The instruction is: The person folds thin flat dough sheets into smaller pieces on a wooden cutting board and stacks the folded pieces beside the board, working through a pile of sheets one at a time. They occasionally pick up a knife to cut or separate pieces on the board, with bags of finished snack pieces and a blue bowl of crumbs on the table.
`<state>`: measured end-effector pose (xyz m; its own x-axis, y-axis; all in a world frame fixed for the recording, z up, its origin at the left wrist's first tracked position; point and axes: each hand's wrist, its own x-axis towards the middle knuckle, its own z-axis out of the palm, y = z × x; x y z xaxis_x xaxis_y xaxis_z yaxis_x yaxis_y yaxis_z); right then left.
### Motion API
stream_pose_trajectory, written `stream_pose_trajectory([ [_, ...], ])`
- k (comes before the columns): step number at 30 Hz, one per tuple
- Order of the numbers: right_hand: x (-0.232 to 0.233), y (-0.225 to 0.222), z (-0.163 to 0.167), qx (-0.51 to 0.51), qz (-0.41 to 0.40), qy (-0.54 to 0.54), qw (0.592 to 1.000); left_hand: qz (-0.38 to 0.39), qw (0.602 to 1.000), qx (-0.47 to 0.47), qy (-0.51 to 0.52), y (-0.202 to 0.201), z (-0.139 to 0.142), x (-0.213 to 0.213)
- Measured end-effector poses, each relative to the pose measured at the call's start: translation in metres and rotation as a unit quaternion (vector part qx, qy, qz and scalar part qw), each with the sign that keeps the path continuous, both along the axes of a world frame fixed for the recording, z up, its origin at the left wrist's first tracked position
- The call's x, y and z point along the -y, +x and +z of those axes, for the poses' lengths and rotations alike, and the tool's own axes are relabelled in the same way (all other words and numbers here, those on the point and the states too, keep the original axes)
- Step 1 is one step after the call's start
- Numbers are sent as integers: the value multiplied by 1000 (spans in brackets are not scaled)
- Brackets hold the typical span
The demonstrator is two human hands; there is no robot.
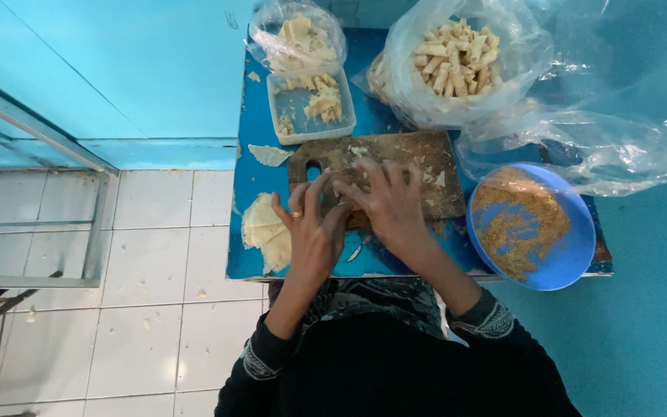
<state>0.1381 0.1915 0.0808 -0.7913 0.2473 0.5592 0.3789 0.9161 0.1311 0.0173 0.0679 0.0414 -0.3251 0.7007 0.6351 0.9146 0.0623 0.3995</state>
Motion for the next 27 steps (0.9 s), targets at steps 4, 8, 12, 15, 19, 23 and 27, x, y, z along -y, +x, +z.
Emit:
stream_pose_trajectory([
  [4, 5, 9, -2, 25, -60, 47, 997, -2, 1000, 4, 13, 0, -1, -1],
  [8, -7, 15, 5, 28, -61, 37, 997, 2, 1000, -6, 15, 2, 1, -2],
  [12, -14, 19, 10, -20, -24, -103, 994, 2, 1000, -15, 14, 2, 4, -2],
  [15, -2, 20, 3, -10, -2, -90, 996, -6, 1000, -12, 11, 1, 7, 1],
  [19, 7, 25, -2, 15, -62, 32, 997, -13, 1000, -21, -2, -2, 8, -1],
  [23, 0, 32, 2, 38, -59, -50, 996, -27, 998, -46, -20, -6, 9, -8],
  [27, 8, 30, 1, -79, -8, -225, 971, -54, 996, -50, -45, -11, 11, -14],
])
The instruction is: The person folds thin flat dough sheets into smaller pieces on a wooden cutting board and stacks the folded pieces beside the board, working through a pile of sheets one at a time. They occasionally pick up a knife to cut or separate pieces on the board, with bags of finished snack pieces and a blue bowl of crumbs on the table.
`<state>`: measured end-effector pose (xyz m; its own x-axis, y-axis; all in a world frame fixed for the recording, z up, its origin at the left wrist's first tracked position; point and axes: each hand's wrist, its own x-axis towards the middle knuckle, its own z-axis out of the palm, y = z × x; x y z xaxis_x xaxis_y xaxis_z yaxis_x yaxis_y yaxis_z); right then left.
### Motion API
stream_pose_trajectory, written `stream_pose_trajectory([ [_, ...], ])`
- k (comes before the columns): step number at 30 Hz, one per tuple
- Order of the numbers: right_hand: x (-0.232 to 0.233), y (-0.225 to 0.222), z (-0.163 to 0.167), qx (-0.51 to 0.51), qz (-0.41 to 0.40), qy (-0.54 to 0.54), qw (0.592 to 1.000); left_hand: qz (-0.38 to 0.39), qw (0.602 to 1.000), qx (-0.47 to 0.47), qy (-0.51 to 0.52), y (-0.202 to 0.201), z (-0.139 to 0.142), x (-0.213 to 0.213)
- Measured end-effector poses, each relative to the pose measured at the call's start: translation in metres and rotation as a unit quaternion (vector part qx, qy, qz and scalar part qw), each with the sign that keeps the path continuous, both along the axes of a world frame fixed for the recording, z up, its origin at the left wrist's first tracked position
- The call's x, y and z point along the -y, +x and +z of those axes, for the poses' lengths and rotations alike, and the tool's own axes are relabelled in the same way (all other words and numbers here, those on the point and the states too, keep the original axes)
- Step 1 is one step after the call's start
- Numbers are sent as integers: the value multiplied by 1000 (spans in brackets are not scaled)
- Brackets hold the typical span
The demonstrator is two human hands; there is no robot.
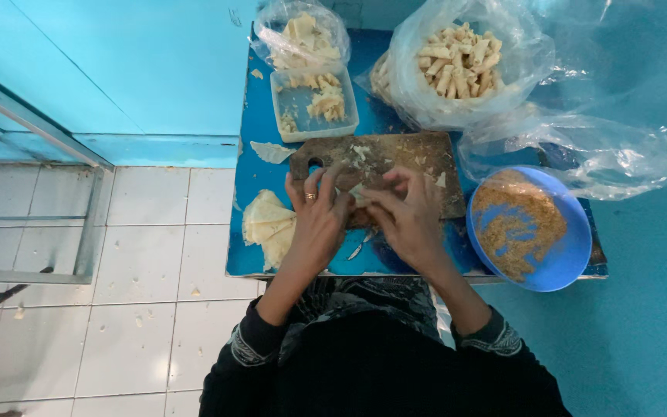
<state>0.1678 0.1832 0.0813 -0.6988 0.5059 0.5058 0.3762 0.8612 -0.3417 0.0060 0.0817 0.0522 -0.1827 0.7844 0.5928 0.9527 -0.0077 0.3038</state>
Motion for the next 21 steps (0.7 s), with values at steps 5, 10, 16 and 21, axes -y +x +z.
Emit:
stream_pose_trajectory([
  [5, 15, -4, -8, -15, -36, 13, 999, -49, 997, 51, -30, -3, 6, 2],
  [10, 4, -7, -7, -2, -40, -50, 998, -32, 996, 81, -2, -2, 9, 4],
  [16, 13, -6, -5, -34, -48, -26, 998, 10, 999, 39, -27, 4, 7, -3],
  [21, 15, -10, -7, -11, -65, 12, 998, 3, 995, 94, 25, 6, 6, 8],
])
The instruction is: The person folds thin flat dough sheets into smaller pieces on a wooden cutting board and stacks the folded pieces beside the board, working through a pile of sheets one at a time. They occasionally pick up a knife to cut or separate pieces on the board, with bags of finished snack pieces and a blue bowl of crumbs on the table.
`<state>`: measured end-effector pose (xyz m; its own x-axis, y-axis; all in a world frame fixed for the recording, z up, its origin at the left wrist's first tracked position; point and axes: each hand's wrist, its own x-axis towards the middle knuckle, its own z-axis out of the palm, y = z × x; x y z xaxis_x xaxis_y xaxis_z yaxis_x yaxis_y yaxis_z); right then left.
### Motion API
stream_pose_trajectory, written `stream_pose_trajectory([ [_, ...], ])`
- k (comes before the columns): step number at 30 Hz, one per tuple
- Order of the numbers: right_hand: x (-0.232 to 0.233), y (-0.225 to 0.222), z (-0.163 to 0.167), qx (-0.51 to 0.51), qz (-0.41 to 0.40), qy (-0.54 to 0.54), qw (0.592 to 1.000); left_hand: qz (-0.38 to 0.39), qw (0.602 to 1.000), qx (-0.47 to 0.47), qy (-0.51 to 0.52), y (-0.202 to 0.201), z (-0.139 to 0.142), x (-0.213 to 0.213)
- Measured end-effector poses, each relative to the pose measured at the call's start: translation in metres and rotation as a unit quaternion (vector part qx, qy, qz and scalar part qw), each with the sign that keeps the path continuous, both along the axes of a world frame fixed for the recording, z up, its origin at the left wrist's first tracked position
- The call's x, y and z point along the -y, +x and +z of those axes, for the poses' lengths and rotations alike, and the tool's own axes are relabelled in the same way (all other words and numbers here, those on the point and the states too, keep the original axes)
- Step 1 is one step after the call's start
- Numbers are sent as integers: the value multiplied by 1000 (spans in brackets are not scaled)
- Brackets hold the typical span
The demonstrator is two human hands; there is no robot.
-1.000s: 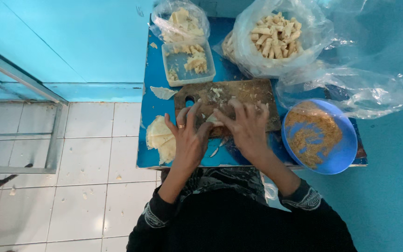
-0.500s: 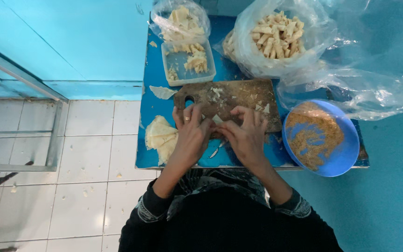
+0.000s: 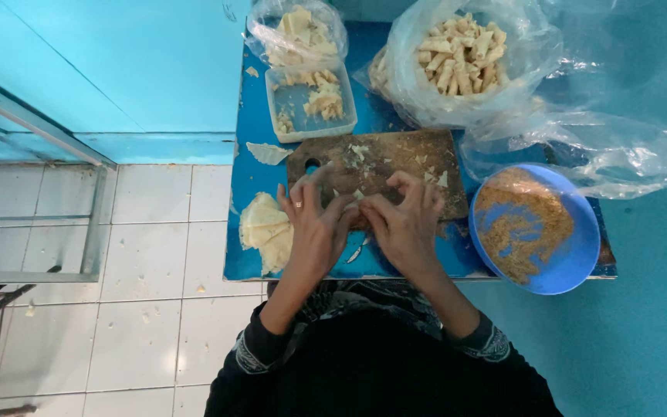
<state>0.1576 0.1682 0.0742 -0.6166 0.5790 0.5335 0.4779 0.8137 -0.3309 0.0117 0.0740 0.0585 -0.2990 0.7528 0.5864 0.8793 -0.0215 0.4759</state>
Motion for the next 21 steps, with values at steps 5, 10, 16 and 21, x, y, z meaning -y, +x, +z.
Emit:
stream_pose_trajectory([
  [5, -6, -3, 2, 23, 4, -26, 999, 35, 998, -52, 0, 3, -5, -2],
  [10, -7, -6, 6, 15, 6, -42, 999, 54, 994, -84, -52, 0, -8, -5],
  [16, -27, -25, -1, 87, 12, 57, 995, 126, 992, -6, 11, -2, 1, 19],
  [21, -50, -39, 1, 119, 34, 81, 989, 157, 986, 17, 46, -5, 7, 45],
])
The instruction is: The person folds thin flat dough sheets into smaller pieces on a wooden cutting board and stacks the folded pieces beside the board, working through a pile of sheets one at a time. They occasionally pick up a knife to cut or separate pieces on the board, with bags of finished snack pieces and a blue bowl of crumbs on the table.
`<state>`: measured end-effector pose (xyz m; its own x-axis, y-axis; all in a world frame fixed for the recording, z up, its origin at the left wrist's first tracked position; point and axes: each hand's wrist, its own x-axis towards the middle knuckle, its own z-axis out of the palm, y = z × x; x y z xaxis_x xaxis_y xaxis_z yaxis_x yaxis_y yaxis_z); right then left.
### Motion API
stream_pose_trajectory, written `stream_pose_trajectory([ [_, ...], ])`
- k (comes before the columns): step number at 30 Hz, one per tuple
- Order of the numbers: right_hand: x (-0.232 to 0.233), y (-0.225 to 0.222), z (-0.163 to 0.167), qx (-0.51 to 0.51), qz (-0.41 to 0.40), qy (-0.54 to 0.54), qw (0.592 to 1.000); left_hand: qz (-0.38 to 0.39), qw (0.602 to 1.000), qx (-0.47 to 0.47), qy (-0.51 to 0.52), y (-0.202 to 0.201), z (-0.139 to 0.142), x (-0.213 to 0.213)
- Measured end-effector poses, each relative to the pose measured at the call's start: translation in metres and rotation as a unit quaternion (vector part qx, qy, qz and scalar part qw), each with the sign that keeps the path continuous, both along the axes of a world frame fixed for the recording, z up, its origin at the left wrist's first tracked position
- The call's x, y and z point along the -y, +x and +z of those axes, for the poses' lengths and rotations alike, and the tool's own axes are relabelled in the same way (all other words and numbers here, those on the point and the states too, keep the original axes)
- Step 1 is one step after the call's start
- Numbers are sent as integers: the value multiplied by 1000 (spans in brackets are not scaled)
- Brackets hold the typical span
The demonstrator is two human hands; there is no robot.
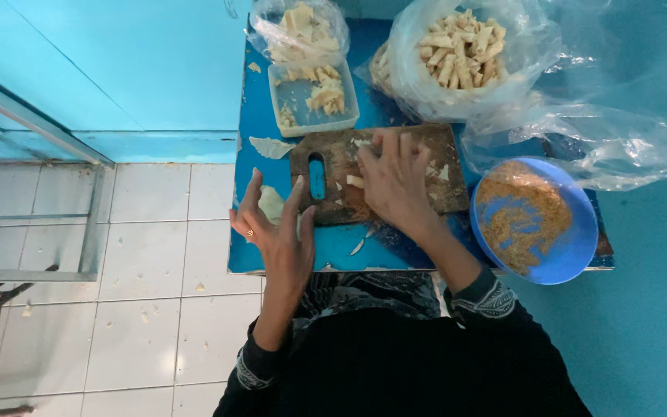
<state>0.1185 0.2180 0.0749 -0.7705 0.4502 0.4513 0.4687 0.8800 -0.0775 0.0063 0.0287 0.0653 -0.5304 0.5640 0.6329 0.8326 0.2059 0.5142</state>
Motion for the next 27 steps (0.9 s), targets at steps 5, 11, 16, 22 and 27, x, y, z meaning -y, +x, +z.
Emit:
stream_pose_trajectory([
  [5, -12, 23, 26, -79, 47, -111, 990, 7, 1000, 26, 7, -5, -3, 15],
  [11, 23, 26, 18, -51, 34, 41, 997, -3, 999, 46, -3, -6, -12, 17],
  [16, 23, 30, 17, -51, 108, -46, 992, -19, 999, 40, -9, -4, -14, 16],
  [22, 9, 38, 20, -34, 148, -83, 985, -37, 998, 56, -9, -2, -15, 14],
  [27, 13, 34, 16, -58, 106, -98, 988, -54, 997, 46, -7, -2, -18, 9],
])
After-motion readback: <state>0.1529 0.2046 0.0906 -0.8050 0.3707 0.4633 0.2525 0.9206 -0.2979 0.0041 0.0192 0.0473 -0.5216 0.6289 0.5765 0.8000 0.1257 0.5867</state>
